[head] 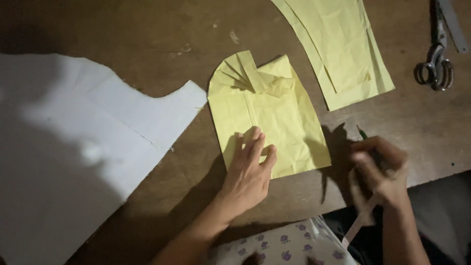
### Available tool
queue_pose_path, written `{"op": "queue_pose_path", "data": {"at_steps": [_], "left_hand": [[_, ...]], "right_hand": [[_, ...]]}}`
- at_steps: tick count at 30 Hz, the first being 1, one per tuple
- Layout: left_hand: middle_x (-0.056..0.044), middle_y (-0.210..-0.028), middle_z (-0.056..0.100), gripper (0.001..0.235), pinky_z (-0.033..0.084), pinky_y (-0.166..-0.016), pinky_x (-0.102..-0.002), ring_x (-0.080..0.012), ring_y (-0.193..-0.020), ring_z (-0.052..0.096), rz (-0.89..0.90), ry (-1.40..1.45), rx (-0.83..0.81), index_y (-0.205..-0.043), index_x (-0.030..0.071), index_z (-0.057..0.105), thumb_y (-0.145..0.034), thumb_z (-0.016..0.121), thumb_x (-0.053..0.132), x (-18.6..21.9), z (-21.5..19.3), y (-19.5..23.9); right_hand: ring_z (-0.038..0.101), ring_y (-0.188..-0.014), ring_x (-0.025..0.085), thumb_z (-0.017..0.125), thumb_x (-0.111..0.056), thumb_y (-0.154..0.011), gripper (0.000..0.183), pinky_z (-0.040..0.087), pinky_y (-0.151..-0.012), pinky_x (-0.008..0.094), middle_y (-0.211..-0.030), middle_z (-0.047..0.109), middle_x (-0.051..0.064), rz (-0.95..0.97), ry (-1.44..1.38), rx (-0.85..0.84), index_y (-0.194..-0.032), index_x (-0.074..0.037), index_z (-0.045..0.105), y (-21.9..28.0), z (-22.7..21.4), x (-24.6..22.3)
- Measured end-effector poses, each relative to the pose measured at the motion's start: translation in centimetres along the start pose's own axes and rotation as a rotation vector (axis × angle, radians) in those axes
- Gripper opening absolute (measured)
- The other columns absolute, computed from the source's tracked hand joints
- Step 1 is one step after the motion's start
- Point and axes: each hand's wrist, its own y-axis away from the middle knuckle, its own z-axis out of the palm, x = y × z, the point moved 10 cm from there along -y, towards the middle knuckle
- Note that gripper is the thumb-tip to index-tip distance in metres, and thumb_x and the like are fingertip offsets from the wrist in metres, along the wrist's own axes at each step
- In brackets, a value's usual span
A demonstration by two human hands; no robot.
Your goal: Measuring, marking, and cutting yellow fabric on a workbench using a ruler, pencil, and scissors.
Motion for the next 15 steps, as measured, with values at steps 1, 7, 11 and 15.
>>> {"op": "queue_pose_path", "data": {"at_steps": [1,7,11,15], "left_hand": [[-0.031,-0.142,0.041,0.040,0.024,-0.120,-0.071,-0.0481,-0.143,0.037,0.008,0.005,-0.010,-0.125,0.000,0.054,-0.087,0.065,0.006,0.0,0.3,0.0],[-0.027,-0.143,0.039,0.041,0.021,-0.122,-0.073,-0.0442,-0.148,0.029,0.004,0.059,0.009,-0.128,0.001,0.057,-0.088,0.066,0.002,-0.5,0.8,0.2],[-0.024,-0.138,0.047,0.052,0.023,-0.123,-0.071,-0.0443,-0.148,0.033,-0.004,0.175,0.046,-0.130,0.001,0.058,-0.082,0.054,-0.020,-1.1,0.6,0.4],[-0.021,-0.139,0.045,0.042,0.015,-0.126,-0.070,-0.0421,-0.152,0.025,-0.021,0.235,0.033,-0.123,-0.008,0.054,-0.086,0.045,-0.023,-1.7,0.8,0.7]], "right_hand": [[0.059,-0.070,0.011,0.068,-0.022,-0.090,0.022,0.043,-0.060,0.025,-0.086,0.067,0.005,-0.082,0.106,-0.062,-0.101,-0.003,0.068,0.6,0.6,-0.9],[0.071,-0.115,0.034,0.068,-0.001,-0.089,0.048,0.062,-0.077,0.042,-0.147,0.058,0.019,-0.519,0.517,-0.107,-0.136,-0.007,0.059,2.3,4.6,-3.0],[0.074,-0.076,0.020,0.058,0.008,-0.094,0.030,0.052,-0.044,0.031,-0.135,0.070,0.014,-0.723,0.495,-0.097,-0.108,-0.014,0.072,0.8,6.3,-3.6],[0.071,-0.113,0.037,0.048,0.020,-0.083,0.035,0.061,-0.077,0.035,-0.124,0.066,0.027,-0.703,0.191,-0.244,-0.108,0.005,0.068,-1.6,6.8,-8.6]]}}
